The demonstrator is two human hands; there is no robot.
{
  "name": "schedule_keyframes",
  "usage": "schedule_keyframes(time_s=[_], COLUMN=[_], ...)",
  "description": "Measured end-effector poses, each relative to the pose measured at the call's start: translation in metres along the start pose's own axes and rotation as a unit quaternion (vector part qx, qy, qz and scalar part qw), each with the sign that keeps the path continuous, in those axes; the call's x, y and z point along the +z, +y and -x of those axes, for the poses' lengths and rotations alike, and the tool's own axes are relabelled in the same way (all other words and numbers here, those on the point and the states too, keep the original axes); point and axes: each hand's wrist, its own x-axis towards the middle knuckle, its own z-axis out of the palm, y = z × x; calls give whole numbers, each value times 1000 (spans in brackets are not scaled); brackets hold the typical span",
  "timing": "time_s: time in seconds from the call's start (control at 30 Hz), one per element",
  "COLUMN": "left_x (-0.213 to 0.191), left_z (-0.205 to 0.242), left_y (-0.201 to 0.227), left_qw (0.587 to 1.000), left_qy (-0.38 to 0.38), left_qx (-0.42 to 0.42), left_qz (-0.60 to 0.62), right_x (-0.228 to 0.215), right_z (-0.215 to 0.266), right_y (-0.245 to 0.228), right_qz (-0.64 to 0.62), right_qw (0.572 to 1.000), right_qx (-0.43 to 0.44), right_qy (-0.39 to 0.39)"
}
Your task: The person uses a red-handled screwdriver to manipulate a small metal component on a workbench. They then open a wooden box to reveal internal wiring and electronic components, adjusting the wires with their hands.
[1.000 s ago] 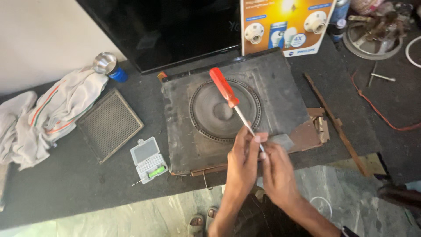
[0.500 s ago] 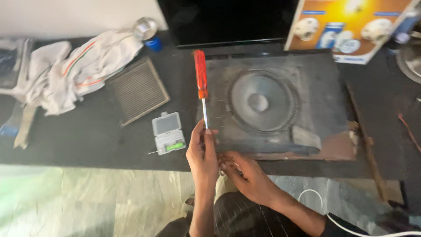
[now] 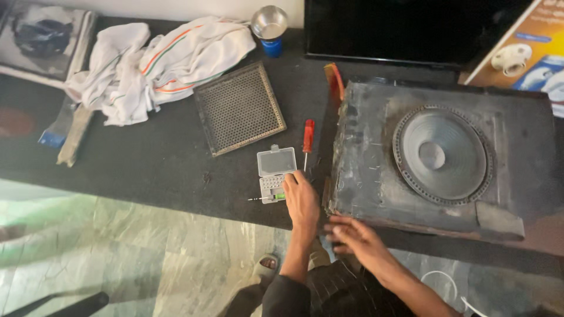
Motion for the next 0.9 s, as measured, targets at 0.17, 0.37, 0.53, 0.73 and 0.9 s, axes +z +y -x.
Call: schedule_keyframes(time_s=[0.17,0.37,0.53,0.73,0.9], left_x=[-20,-65,-75,-68,-44], left_z=[0,47,66,78,99], left_y=[14,49,59,70,102], left_qw=[993,956,958,962,944], left_qy=[4,-17,-15,44,100], left_qx=[22,42,248,269,310], left_qz=[115,289,143,-25,-50], right_x=[-23,-46,-95,-177,-201], right_z=[-11,-11,11,56,61], right_y=[23,60,116,125,78], right_qz=[-142,-248,-319,74,70], right_qw=[981,948,865,706,717], right_qx=[-118,-97,-194,-328,-349], right_qy=[61,172,335,623,599])
